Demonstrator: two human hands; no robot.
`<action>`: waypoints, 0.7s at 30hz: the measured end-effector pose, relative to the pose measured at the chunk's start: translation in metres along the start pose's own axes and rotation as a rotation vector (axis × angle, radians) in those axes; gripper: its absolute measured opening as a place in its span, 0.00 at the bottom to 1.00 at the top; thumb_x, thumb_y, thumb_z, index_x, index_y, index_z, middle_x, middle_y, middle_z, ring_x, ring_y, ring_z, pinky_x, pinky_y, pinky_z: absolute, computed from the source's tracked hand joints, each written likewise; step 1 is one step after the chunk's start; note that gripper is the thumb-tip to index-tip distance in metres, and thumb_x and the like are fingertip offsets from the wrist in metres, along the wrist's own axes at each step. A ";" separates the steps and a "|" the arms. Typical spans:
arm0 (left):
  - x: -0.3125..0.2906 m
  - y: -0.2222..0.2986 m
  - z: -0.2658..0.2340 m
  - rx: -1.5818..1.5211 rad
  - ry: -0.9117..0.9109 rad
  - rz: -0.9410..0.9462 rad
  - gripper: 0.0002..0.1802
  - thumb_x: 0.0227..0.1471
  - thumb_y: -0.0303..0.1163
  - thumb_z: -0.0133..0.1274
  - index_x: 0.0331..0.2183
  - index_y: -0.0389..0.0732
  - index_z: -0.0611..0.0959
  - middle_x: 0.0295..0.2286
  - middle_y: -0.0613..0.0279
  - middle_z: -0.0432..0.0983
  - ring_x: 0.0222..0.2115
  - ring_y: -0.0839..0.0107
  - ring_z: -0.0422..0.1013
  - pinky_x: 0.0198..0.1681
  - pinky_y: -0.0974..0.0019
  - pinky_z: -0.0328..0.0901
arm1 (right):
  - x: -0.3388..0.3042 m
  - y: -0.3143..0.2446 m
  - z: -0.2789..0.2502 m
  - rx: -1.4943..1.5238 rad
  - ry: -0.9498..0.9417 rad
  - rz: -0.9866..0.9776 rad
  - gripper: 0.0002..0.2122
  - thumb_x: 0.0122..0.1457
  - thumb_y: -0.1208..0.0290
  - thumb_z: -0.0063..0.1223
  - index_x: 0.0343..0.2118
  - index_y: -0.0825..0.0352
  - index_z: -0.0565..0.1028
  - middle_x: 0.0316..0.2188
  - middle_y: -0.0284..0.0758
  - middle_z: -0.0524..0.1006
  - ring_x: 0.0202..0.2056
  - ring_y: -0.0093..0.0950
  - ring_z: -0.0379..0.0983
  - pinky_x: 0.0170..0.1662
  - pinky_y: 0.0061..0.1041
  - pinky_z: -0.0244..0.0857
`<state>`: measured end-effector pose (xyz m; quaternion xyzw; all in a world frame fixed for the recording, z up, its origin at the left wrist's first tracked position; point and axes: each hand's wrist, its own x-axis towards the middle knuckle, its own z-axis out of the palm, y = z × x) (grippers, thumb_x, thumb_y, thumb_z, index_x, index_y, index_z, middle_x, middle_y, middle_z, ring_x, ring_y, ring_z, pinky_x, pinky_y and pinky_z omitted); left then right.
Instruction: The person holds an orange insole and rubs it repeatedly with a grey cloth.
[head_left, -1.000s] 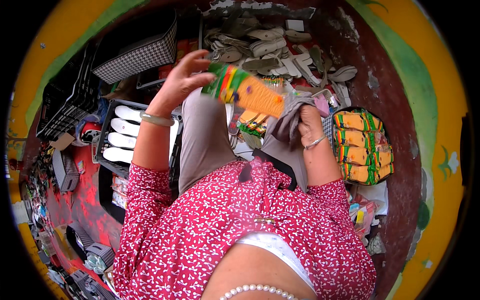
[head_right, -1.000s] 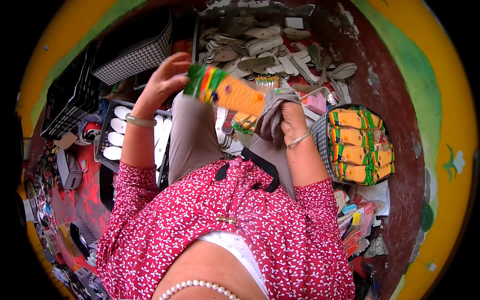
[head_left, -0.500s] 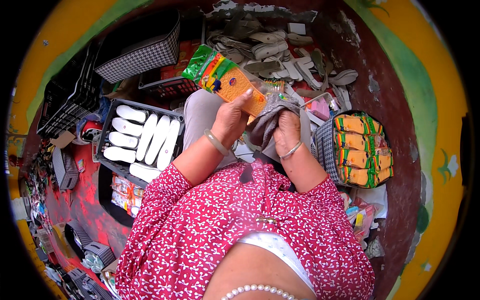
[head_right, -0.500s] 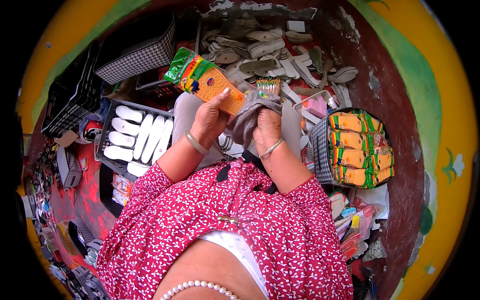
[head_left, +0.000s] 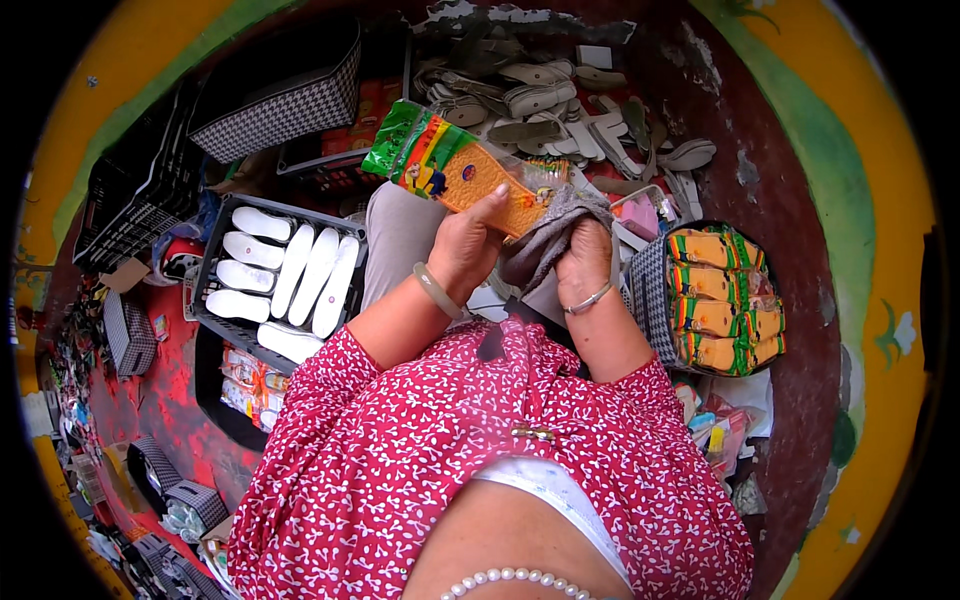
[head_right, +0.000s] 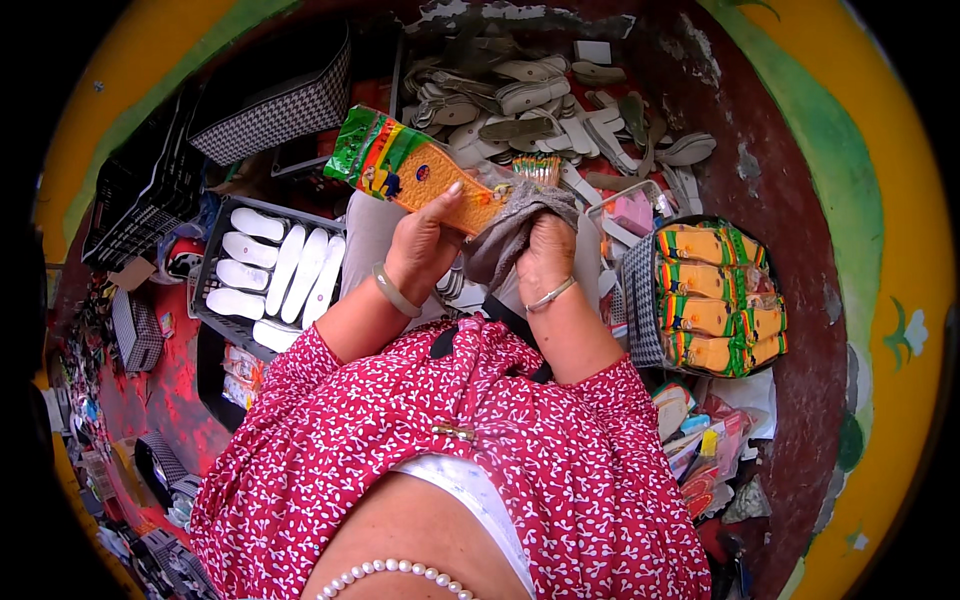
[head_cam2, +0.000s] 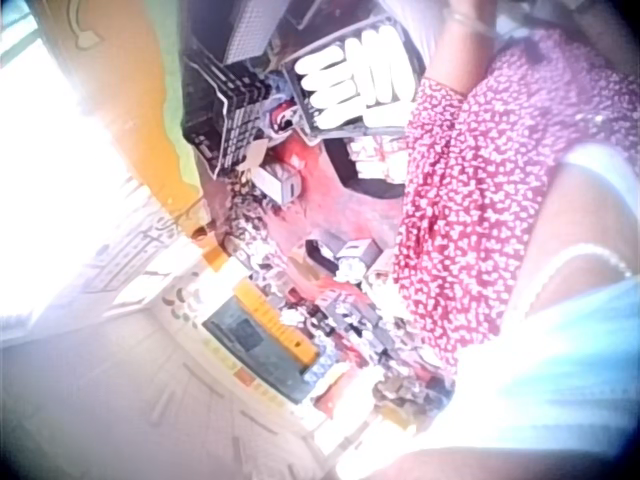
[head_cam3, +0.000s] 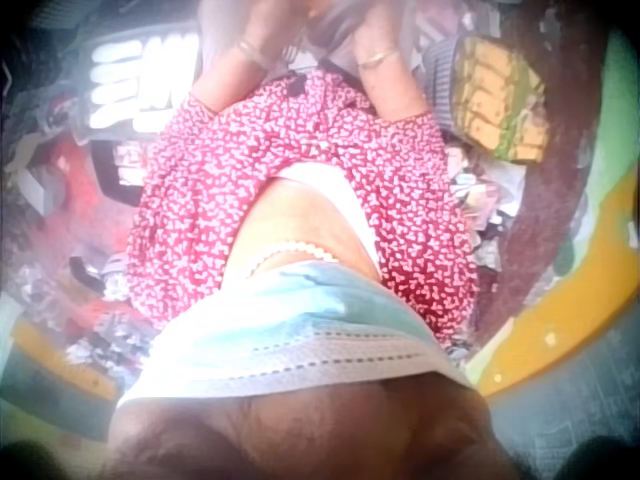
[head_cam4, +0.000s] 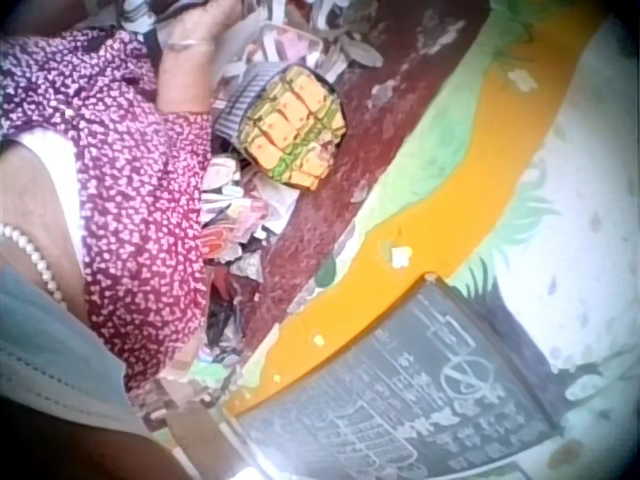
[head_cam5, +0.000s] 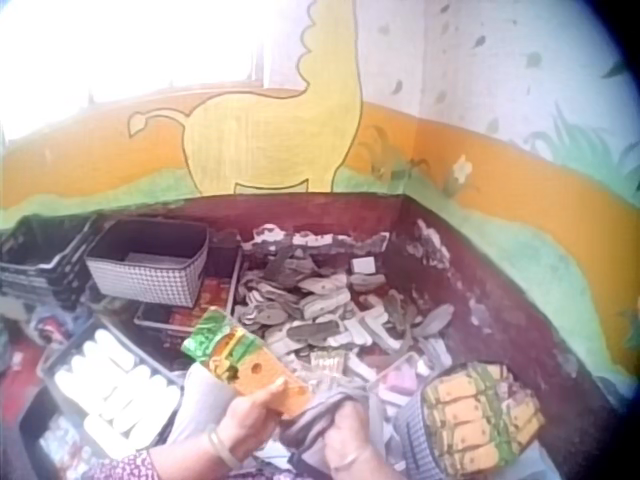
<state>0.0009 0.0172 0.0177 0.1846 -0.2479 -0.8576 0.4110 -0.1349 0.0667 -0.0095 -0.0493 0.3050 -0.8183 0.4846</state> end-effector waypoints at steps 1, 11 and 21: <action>-0.001 0.001 0.001 0.005 -0.007 0.002 0.23 0.53 0.32 0.48 0.48 0.30 0.67 0.44 0.51 0.68 0.46 0.60 0.66 0.51 0.58 0.60 | 0.003 0.000 -0.007 -0.003 0.004 -0.004 0.09 0.49 0.79 0.51 0.35 0.69 0.72 0.32 0.33 0.74 0.35 0.26 0.71 0.41 0.25 0.68; -0.009 0.054 -0.006 0.098 0.007 0.094 0.20 0.49 0.29 0.50 0.44 0.29 0.69 0.37 0.48 0.72 0.41 0.59 0.70 0.47 0.54 0.64 | 0.028 -0.043 -0.030 -0.038 -0.078 -0.042 0.07 0.52 0.72 0.52 0.34 0.66 0.73 0.34 0.34 0.74 0.37 0.28 0.71 0.43 0.30 0.67; -0.023 0.065 0.009 0.443 -0.161 -0.178 0.20 0.48 0.30 0.54 0.43 0.34 0.72 0.36 0.57 0.73 0.37 0.66 0.72 0.42 0.64 0.67 | 0.009 -0.052 0.003 -0.458 -0.597 0.329 0.18 0.56 0.63 0.50 0.47 0.67 0.68 0.40 0.35 0.73 0.38 0.25 0.70 0.39 0.25 0.68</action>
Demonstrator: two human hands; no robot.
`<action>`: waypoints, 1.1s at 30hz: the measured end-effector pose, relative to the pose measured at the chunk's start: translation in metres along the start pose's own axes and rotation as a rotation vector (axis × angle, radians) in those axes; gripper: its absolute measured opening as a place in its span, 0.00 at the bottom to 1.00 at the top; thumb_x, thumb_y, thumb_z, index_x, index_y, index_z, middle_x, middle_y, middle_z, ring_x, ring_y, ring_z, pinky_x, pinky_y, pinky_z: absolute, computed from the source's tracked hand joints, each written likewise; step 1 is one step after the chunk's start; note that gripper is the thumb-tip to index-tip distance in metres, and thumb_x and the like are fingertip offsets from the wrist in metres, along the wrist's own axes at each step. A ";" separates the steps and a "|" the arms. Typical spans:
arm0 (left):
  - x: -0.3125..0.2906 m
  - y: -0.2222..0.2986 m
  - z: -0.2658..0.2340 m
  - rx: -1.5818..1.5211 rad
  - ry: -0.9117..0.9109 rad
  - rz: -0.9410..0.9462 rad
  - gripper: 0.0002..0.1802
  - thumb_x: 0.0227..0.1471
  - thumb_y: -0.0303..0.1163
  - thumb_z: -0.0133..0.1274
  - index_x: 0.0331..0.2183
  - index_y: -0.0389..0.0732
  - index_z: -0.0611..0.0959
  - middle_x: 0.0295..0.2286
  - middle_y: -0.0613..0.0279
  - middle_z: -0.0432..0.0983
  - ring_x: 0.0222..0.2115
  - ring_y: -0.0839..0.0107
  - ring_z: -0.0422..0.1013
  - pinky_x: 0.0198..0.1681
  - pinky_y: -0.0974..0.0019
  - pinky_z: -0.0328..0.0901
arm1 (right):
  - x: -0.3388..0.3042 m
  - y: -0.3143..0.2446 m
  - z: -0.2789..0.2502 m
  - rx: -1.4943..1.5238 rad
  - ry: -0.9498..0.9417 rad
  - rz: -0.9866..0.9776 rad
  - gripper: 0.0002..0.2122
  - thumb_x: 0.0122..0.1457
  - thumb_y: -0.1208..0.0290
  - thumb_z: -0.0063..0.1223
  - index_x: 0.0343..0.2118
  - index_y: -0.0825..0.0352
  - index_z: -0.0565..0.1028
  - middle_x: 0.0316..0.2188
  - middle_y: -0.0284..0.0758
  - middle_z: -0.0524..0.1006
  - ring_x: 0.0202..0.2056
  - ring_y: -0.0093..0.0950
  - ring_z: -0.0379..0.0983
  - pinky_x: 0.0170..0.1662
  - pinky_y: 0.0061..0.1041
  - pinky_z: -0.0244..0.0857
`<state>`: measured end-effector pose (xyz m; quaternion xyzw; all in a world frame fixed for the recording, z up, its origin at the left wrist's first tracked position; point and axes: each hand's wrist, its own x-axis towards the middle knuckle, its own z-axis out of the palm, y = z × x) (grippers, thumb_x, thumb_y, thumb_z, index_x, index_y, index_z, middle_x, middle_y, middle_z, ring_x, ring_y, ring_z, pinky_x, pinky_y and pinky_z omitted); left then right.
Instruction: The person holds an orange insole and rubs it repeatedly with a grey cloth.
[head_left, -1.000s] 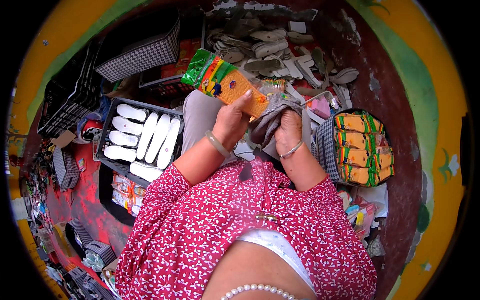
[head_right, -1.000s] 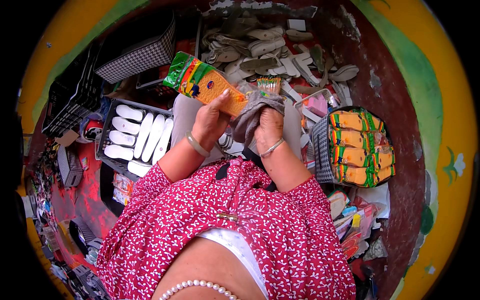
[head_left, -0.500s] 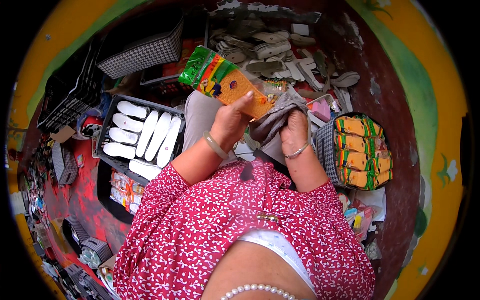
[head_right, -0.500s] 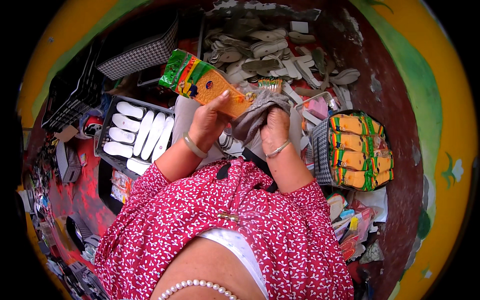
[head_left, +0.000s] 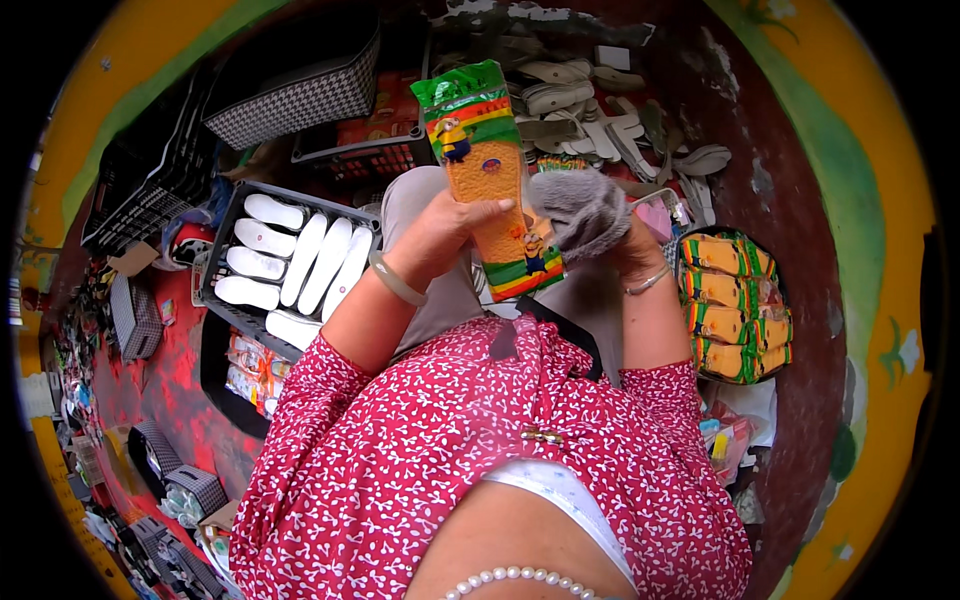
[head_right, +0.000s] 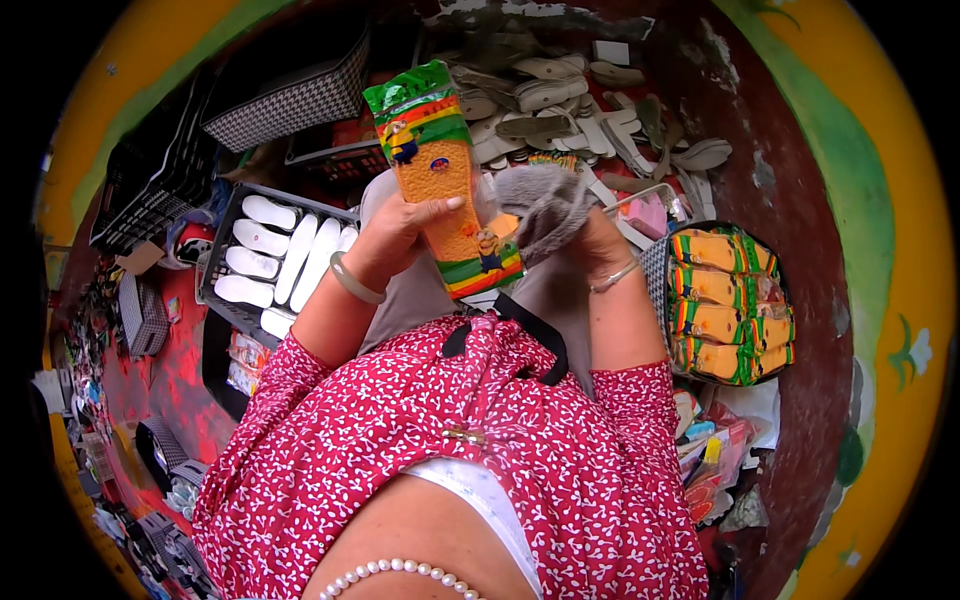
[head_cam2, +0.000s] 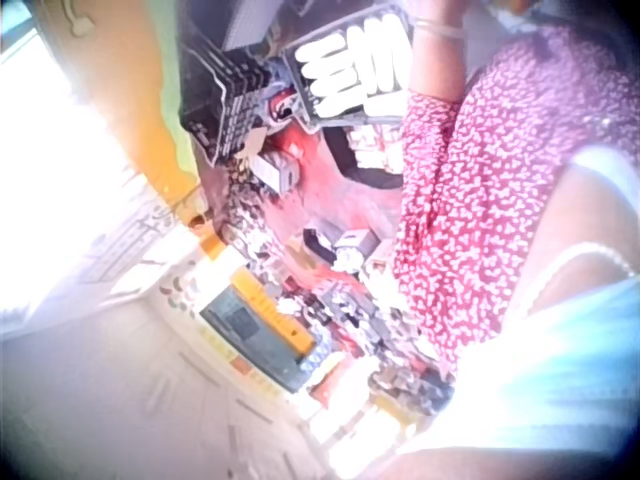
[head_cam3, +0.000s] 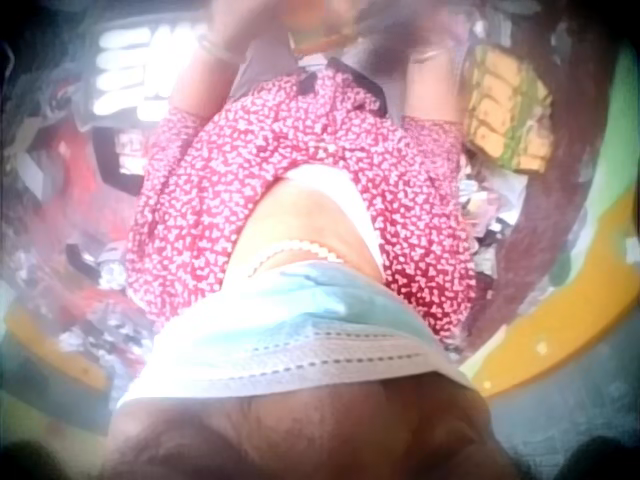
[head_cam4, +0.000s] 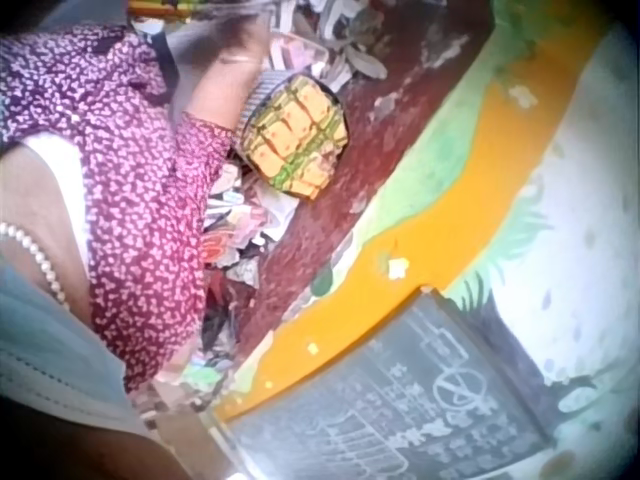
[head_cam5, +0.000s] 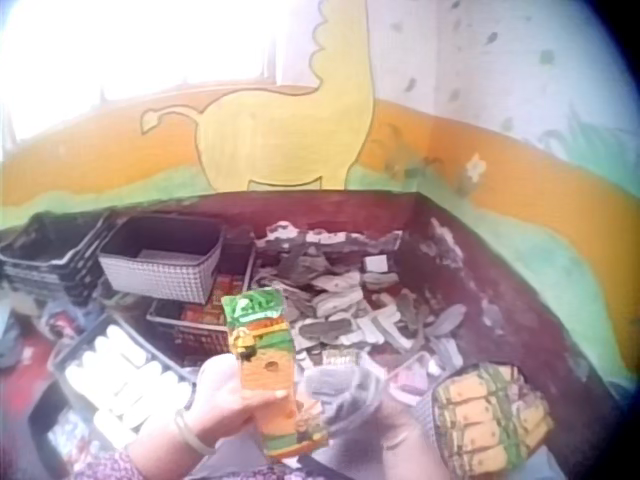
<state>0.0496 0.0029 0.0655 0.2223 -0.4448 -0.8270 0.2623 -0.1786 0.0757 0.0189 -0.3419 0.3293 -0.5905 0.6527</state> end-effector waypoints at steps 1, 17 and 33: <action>0.001 0.000 0.003 0.023 -0.009 -0.018 0.20 0.48 0.30 0.54 0.44 0.34 0.72 0.37 0.58 0.73 0.37 0.67 0.72 0.42 0.64 0.67 | 0.006 0.005 0.006 -0.067 -0.030 0.036 0.17 0.56 0.64 0.50 0.46 0.67 0.68 0.38 0.34 0.73 0.37 0.23 0.71 0.36 0.23 0.69; 0.028 -0.021 0.003 -0.058 0.193 0.213 0.17 0.54 0.40 0.49 0.35 0.34 0.74 0.30 0.64 0.74 0.29 0.80 0.70 0.33 0.75 0.65 | 0.021 0.059 0.044 -1.310 0.095 -0.339 0.09 0.61 0.72 0.37 0.40 0.68 0.68 0.35 0.37 0.71 0.37 0.27 0.69 0.43 0.25 0.65; 0.022 -0.010 0.006 0.083 0.302 0.424 0.11 0.55 0.35 0.49 0.32 0.35 0.76 0.27 0.68 0.73 0.25 0.83 0.68 0.29 0.79 0.64 | 0.004 0.043 0.052 -0.877 0.168 -0.498 0.03 0.58 0.75 0.43 0.33 0.67 0.68 0.29 0.33 0.71 0.33 0.24 0.70 0.39 0.24 0.66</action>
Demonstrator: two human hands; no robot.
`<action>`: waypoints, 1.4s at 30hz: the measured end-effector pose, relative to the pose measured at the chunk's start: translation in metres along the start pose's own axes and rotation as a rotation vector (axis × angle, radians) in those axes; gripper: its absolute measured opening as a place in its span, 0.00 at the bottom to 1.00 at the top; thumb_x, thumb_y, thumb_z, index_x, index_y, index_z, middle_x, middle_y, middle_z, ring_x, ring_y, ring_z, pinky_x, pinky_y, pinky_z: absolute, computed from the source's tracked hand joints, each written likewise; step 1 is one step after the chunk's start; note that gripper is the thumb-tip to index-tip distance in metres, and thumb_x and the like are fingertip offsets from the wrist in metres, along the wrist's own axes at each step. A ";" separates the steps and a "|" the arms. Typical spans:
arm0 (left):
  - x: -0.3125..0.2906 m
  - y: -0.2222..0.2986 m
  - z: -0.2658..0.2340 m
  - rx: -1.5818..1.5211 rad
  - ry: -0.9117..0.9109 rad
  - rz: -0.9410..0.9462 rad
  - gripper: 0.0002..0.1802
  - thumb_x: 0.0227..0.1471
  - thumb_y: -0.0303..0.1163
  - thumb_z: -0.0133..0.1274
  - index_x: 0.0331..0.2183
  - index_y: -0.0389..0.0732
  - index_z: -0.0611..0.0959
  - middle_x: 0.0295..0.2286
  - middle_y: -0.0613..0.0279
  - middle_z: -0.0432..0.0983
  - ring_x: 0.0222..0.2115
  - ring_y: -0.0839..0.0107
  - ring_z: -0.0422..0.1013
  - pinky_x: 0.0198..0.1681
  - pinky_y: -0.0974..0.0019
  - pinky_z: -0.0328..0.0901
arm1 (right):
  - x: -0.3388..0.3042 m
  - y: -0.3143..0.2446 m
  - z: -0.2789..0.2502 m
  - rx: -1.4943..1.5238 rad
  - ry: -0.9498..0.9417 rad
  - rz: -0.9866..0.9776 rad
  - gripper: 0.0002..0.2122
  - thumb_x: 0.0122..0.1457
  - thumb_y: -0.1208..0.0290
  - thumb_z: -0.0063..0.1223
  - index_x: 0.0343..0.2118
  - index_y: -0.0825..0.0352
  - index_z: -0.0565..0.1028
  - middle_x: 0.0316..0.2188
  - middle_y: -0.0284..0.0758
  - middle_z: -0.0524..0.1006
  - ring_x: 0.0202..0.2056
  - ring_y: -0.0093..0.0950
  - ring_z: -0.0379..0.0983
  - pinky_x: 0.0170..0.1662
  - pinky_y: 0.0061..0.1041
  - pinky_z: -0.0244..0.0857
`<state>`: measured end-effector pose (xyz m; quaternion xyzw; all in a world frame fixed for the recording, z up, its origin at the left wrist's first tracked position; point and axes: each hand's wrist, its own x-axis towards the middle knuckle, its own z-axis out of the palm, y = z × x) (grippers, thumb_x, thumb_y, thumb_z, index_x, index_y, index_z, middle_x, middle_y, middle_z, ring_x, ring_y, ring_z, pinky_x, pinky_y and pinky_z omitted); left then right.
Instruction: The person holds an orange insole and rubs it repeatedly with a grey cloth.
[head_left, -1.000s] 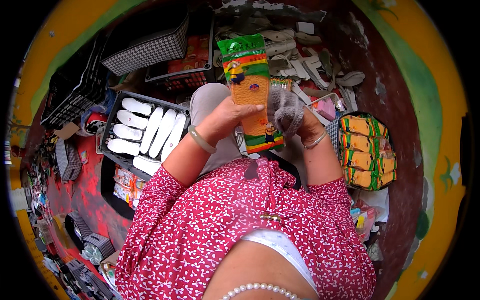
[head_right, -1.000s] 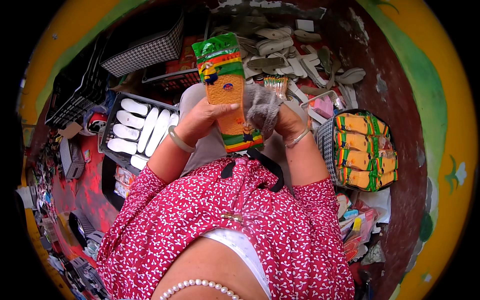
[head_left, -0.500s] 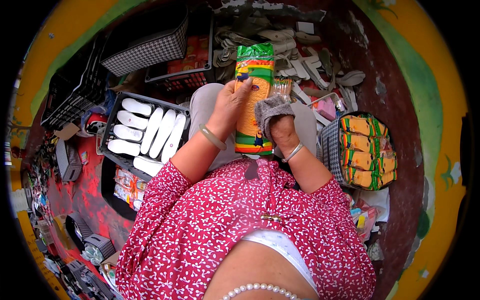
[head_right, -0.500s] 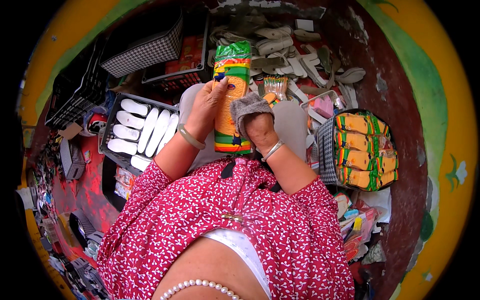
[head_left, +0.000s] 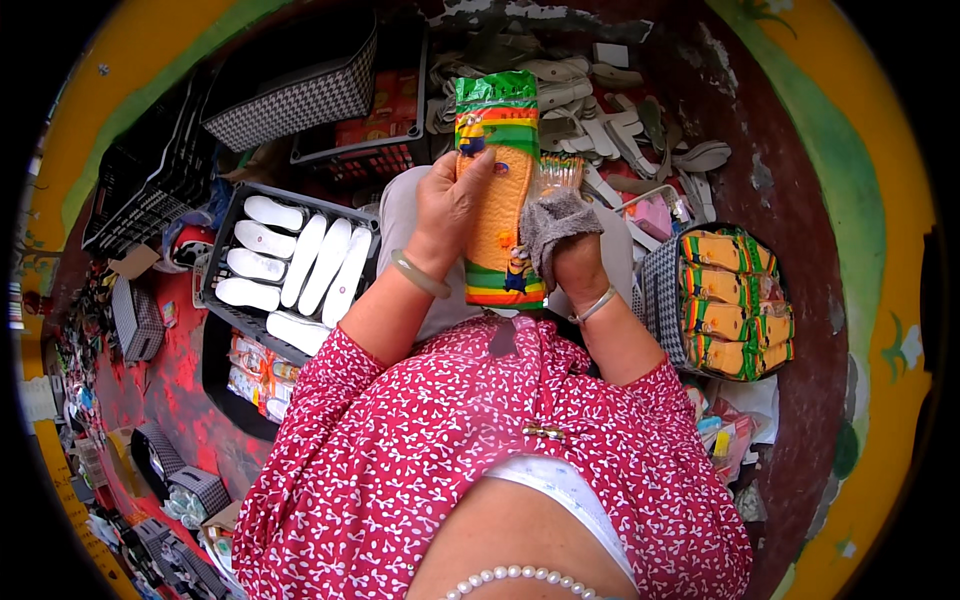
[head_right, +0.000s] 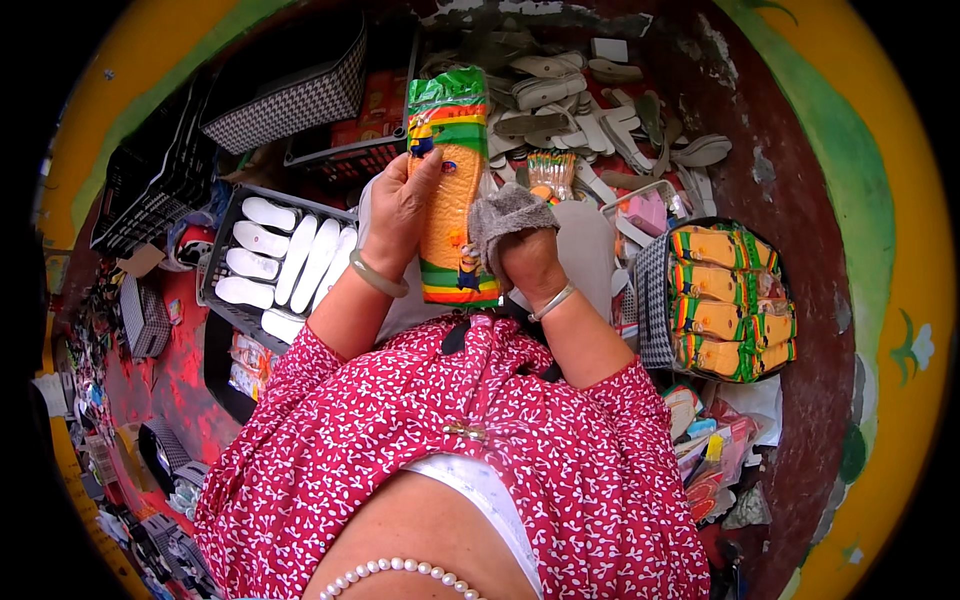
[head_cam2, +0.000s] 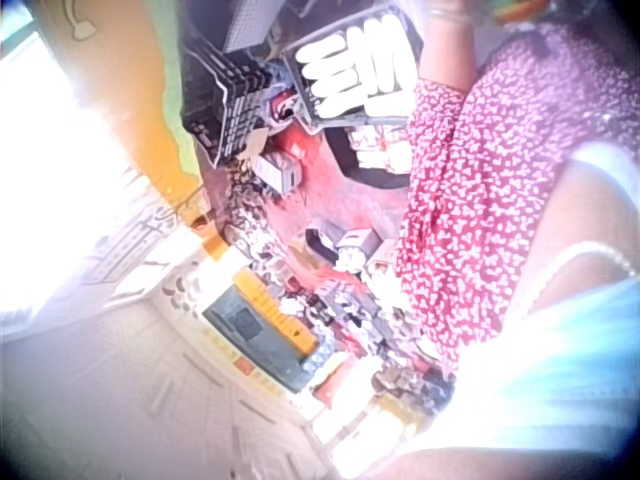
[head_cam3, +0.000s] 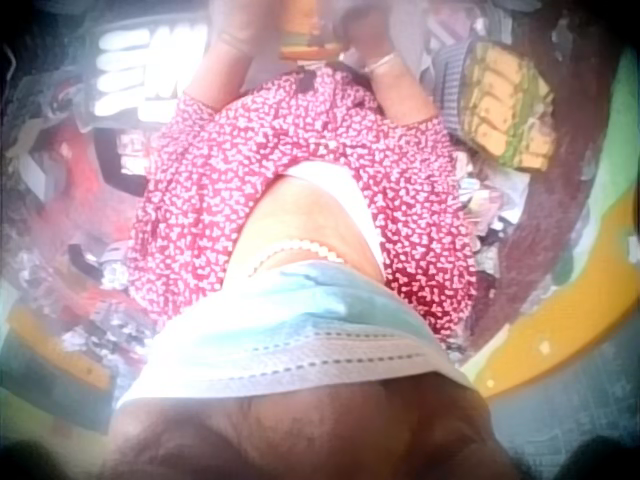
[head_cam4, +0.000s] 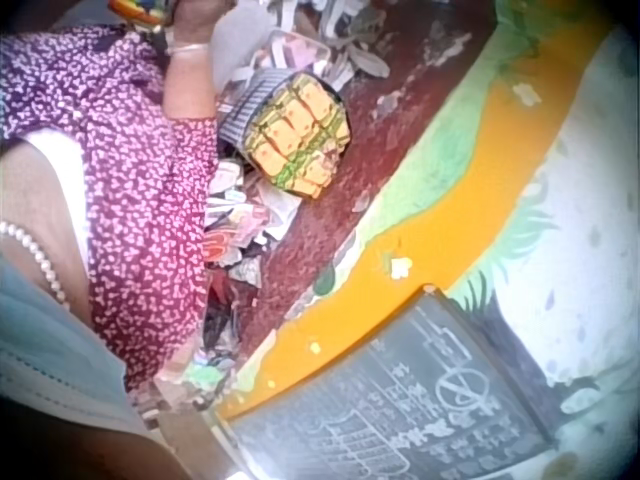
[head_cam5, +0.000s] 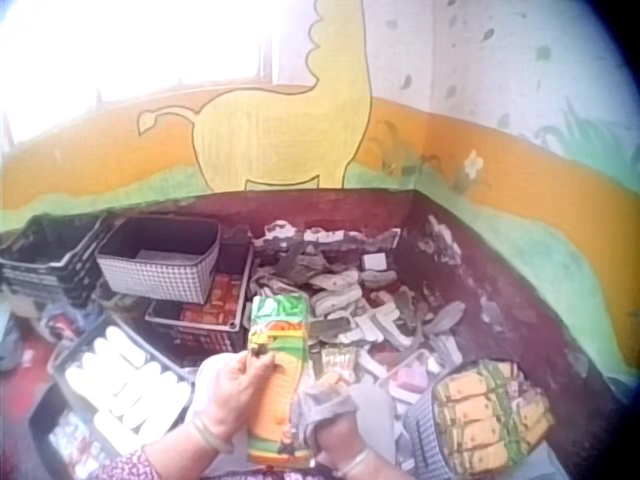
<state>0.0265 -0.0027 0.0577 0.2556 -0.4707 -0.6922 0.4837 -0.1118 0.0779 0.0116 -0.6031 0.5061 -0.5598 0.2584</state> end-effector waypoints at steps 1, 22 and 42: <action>0.001 -0.001 -0.002 0.054 0.009 0.025 0.11 0.55 0.35 0.49 0.32 0.35 0.76 0.27 0.67 0.74 0.25 0.83 0.69 0.29 0.78 0.65 | -0.001 -0.002 0.000 0.047 0.056 -0.028 0.03 0.57 0.75 0.44 0.32 0.67 0.69 0.28 0.33 0.71 0.33 0.24 0.70 0.38 0.24 0.66; -0.004 -0.001 -0.007 0.543 -0.114 0.089 0.11 0.54 0.33 0.51 0.32 0.33 0.76 0.27 0.69 0.74 0.27 0.85 0.67 0.30 0.79 0.63 | 0.028 -0.002 -0.005 0.599 -0.039 0.263 0.11 0.57 0.71 0.41 0.42 0.66 0.67 0.38 0.35 0.72 0.40 0.25 0.69 0.47 0.24 0.63; 0.007 0.023 -0.043 0.014 -0.027 -0.089 0.12 0.54 0.34 0.49 0.35 0.33 0.75 0.29 0.61 0.75 0.27 0.77 0.72 0.30 0.76 0.68 | -0.005 0.010 -0.068 0.601 0.064 0.158 0.10 0.59 0.69 0.42 0.40 0.68 0.69 0.35 0.34 0.73 0.35 0.24 0.71 0.40 0.22 0.68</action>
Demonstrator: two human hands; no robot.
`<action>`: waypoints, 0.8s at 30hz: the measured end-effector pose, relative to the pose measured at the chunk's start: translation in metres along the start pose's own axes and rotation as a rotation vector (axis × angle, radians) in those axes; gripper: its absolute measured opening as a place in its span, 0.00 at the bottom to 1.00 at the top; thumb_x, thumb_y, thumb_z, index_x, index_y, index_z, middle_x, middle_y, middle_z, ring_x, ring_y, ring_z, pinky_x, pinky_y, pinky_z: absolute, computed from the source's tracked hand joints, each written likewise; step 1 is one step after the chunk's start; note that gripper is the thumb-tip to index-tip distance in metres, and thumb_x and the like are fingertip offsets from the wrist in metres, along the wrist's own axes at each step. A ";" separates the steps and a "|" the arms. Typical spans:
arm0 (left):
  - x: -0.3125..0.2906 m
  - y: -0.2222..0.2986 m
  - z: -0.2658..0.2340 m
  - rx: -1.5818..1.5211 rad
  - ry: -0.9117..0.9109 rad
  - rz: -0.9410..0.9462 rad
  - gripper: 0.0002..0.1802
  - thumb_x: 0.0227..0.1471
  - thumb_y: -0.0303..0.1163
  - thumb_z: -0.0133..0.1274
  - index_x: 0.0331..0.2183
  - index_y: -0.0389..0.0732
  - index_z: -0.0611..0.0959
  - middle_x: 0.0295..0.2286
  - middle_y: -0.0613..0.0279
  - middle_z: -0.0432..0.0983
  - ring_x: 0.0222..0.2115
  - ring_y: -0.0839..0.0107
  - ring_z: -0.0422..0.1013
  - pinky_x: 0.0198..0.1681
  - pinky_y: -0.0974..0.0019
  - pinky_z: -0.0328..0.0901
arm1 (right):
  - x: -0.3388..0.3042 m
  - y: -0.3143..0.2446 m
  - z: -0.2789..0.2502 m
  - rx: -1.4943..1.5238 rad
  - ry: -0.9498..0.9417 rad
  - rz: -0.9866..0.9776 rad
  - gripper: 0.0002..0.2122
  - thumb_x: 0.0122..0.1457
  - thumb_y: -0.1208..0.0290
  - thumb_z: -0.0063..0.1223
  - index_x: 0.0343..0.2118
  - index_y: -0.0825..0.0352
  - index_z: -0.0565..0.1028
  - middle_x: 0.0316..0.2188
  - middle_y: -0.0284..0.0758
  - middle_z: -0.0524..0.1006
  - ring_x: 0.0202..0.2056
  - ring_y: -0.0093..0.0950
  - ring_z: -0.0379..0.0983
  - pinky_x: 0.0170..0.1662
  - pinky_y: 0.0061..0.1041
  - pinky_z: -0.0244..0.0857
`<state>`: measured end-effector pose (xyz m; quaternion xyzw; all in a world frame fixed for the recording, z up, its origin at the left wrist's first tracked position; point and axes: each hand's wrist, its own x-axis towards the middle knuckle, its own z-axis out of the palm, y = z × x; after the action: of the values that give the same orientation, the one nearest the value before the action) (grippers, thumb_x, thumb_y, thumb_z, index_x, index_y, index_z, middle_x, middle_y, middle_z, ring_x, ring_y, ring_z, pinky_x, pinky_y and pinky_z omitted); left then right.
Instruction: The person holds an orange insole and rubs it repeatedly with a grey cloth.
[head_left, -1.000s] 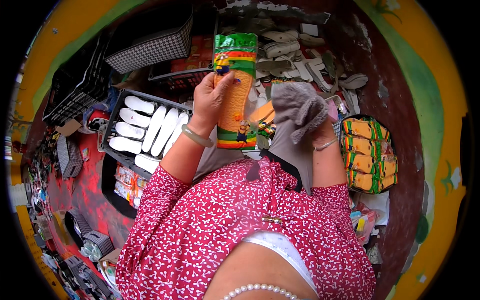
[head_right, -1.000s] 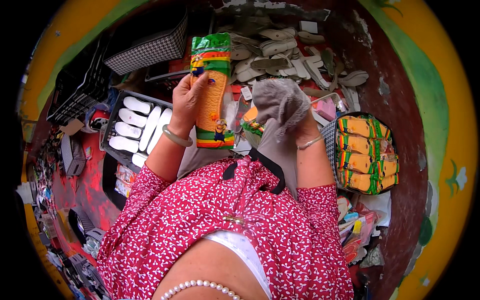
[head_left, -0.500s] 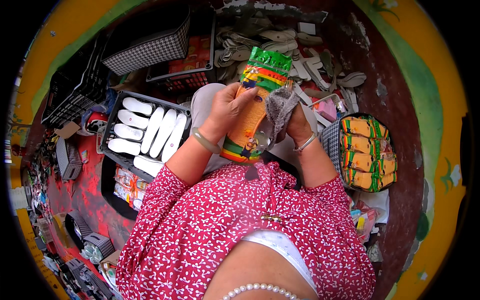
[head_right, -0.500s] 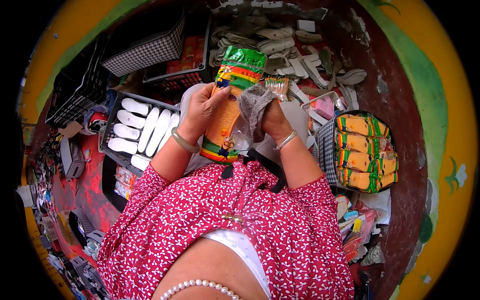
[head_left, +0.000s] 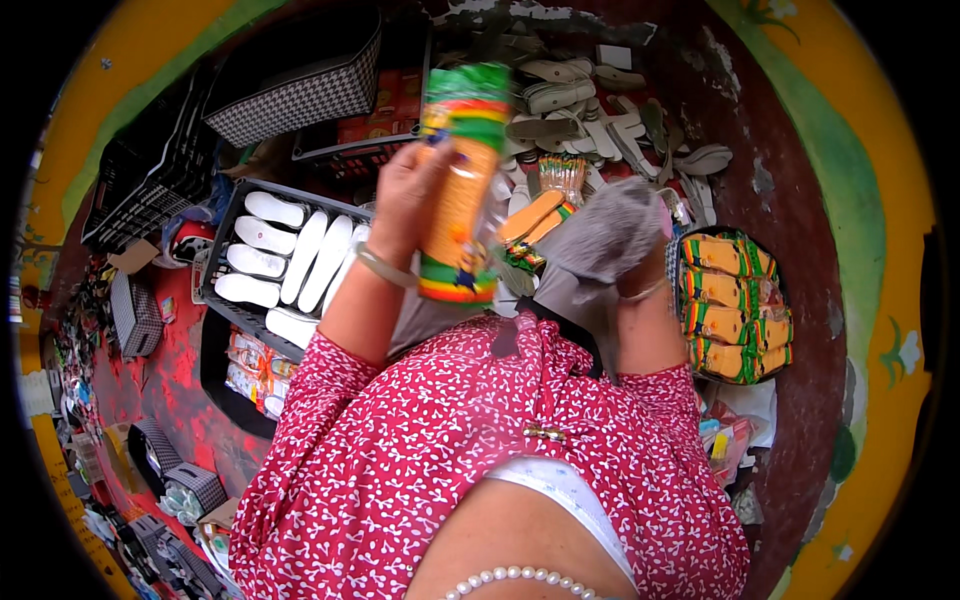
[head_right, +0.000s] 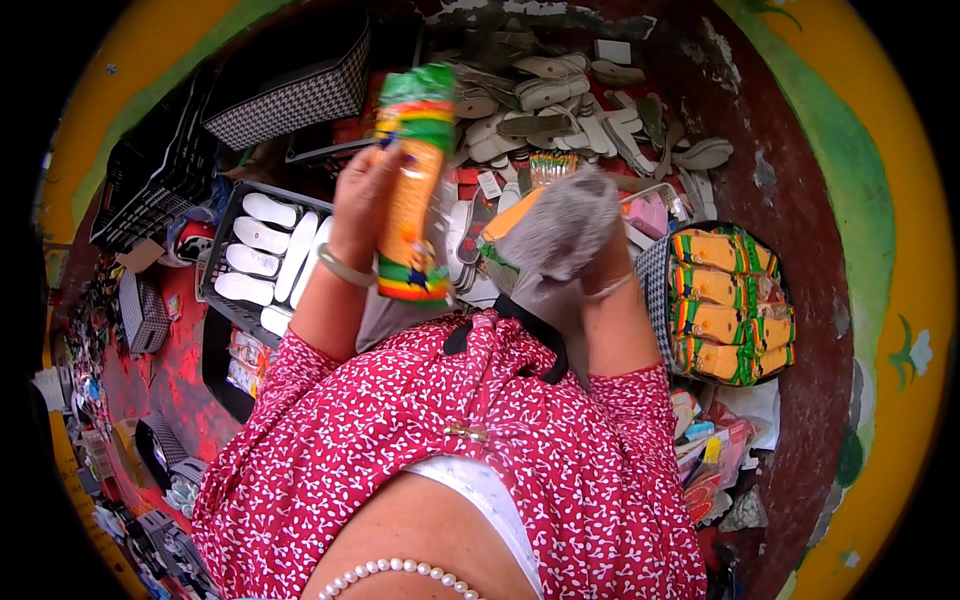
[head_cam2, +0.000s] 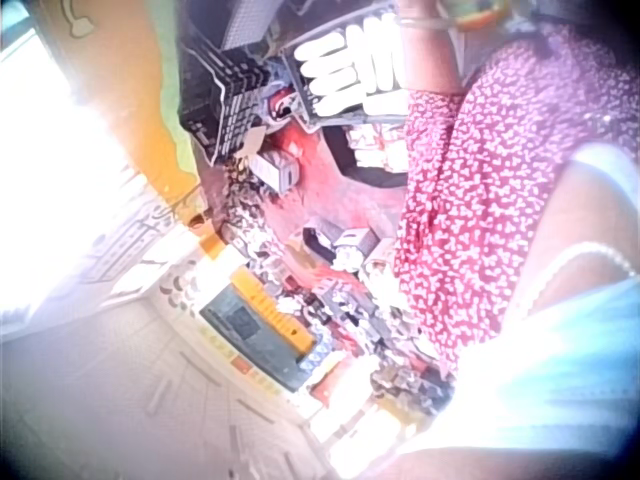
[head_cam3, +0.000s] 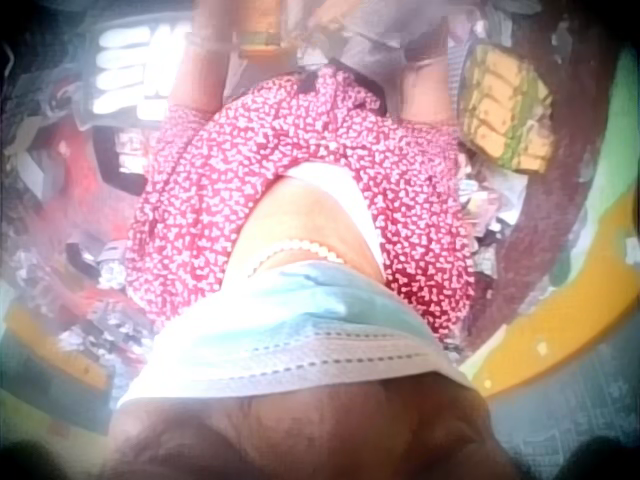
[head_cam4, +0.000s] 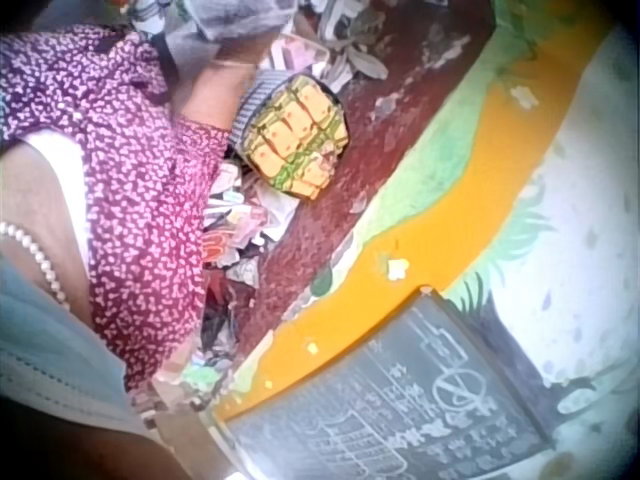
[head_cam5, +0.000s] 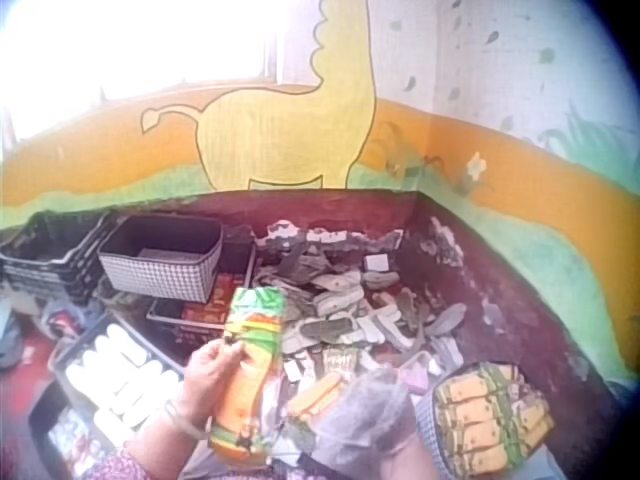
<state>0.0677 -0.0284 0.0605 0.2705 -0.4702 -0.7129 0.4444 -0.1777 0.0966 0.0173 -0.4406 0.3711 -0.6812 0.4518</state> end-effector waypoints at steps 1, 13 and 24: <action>0.003 0.009 -0.019 0.010 0.018 0.051 0.12 0.54 0.34 0.49 0.35 0.33 0.75 0.29 0.61 0.75 0.26 0.77 0.72 0.30 0.76 0.68 | 0.000 -0.005 -0.028 -0.015 0.049 0.077 0.11 0.59 0.67 0.41 0.40 0.67 0.68 0.35 0.34 0.73 0.36 0.25 0.71 0.41 0.23 0.67; -0.002 -0.001 0.022 0.165 -0.023 0.141 0.11 0.52 0.32 0.53 0.32 0.33 0.77 0.27 0.66 0.76 0.26 0.84 0.69 0.29 0.80 0.64 | 0.025 0.012 0.042 0.050 -0.326 0.403 0.17 0.54 0.73 0.49 0.47 0.70 0.67 0.42 0.31 0.72 0.42 0.19 0.68 0.46 0.20 0.65; -0.005 -0.010 0.020 0.120 -0.031 0.053 0.13 0.52 0.34 0.53 0.31 0.32 0.78 0.26 0.66 0.75 0.24 0.85 0.68 0.26 0.80 0.63 | 0.013 0.014 0.074 -0.163 -0.235 0.250 0.07 0.56 0.73 0.48 0.36 0.69 0.72 0.31 0.31 0.74 0.33 0.19 0.70 0.34 0.19 0.66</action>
<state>0.0499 -0.0138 0.0601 0.2729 -0.5258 -0.6758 0.4385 -0.1071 0.0722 0.0325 -0.5025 0.4217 -0.5313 0.5360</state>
